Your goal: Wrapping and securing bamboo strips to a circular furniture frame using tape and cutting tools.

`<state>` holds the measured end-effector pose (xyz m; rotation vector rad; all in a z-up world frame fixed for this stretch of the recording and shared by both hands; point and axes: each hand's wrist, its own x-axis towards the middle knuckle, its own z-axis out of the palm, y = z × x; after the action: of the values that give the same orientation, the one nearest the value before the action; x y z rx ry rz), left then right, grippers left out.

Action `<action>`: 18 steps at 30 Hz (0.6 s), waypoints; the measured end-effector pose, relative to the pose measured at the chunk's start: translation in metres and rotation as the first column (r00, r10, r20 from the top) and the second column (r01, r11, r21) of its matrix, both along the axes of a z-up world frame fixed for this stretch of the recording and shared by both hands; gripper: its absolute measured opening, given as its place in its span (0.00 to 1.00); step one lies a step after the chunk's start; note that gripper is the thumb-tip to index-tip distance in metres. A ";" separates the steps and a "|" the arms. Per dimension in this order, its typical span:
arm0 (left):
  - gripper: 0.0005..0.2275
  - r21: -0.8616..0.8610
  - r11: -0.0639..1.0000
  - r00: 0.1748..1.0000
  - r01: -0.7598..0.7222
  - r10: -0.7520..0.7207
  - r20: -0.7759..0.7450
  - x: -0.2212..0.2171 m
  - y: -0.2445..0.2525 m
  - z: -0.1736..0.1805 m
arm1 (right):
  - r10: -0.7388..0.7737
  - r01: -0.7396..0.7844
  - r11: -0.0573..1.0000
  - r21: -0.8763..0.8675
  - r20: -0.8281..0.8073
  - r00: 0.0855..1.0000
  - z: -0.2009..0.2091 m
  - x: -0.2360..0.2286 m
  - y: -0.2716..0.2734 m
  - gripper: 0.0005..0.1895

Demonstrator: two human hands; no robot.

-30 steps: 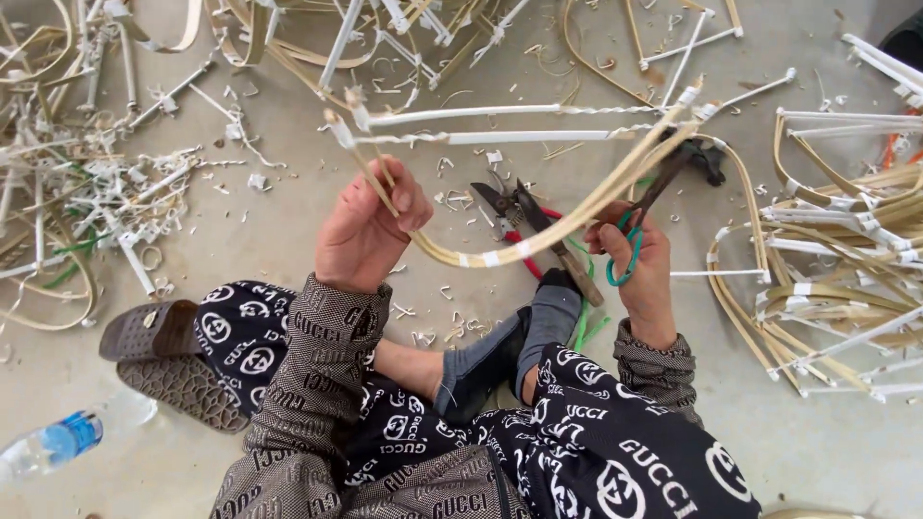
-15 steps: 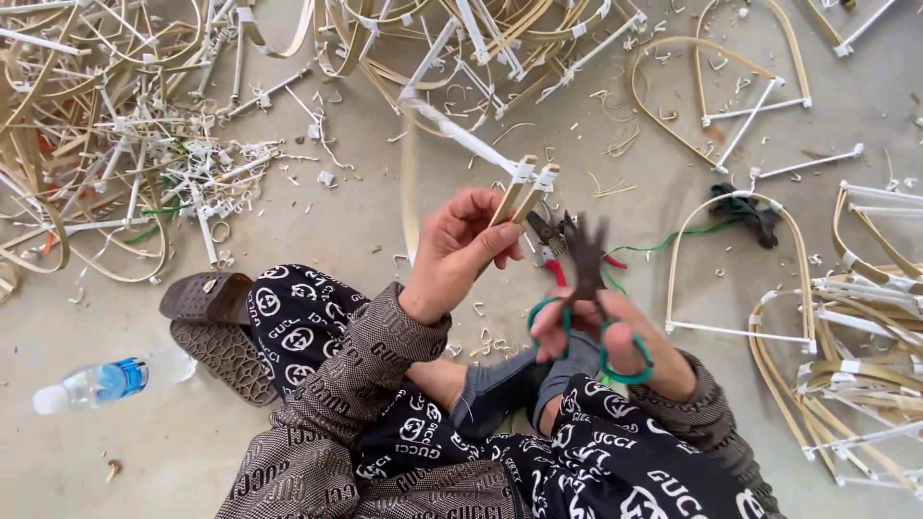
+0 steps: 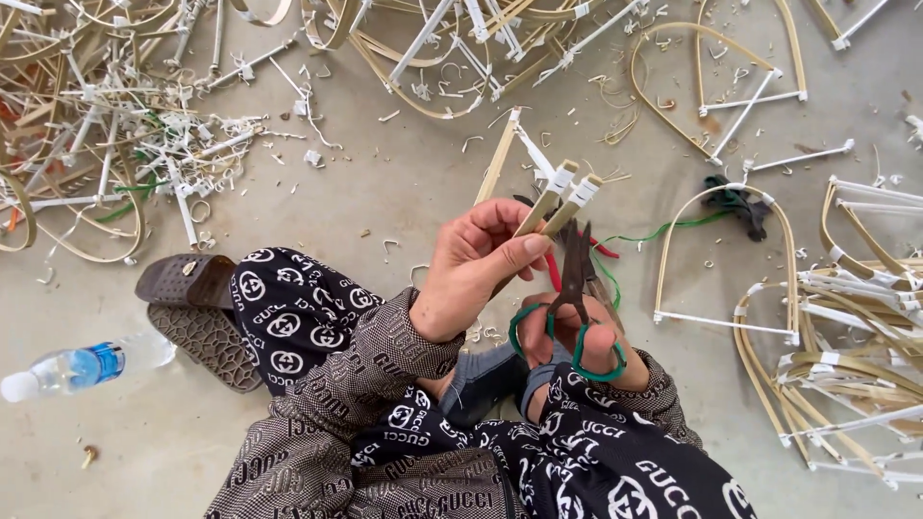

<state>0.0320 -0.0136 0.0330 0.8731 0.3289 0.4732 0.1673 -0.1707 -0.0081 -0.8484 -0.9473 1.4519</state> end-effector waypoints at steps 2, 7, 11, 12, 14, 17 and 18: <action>0.08 0.027 1.000 1.000 0.006 -0.005 -0.016 0.000 -0.004 0.000 | -0.050 0.051 0.999 0.010 -0.042 0.998 -0.014 -0.001 -0.003 0.48; 0.08 0.086 0.994 0.998 -0.065 0.067 -0.017 0.006 -0.021 -0.007 | -0.188 0.196 0.980 0.023 -0.191 0.963 -0.037 -0.012 -0.008 0.45; 0.07 0.083 0.995 0.998 -0.056 0.058 -0.022 0.011 -0.032 -0.003 | -0.183 0.218 0.971 0.099 -0.280 0.942 -0.040 -0.010 -0.011 0.42; 0.07 0.083 0.995 0.998 -0.056 0.058 -0.023 0.010 -0.031 0.002 | -0.184 0.219 0.971 0.099 -0.280 0.942 -0.039 -0.010 -0.010 0.42; 0.07 0.079 0.996 0.998 0.031 -0.027 -0.048 0.009 -0.030 0.011 | -0.227 0.264 0.959 0.108 -0.267 0.936 -0.037 -0.012 -0.011 0.41; 0.08 0.181 0.983 0.999 0.018 -0.010 -0.048 0.009 -0.030 0.007 | -0.292 0.309 0.948 0.081 -0.168 0.941 -0.019 -0.009 -0.017 0.39; 0.08 0.181 0.983 0.999 0.023 -0.015 -0.047 0.008 -0.025 0.005 | -0.297 0.313 0.946 0.082 -0.168 0.940 -0.023 -0.007 -0.017 0.39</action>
<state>0.0403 -0.0391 0.0379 1.0652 0.3224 0.4715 0.1600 -0.1882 -0.0306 -0.7553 -0.7340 1.1685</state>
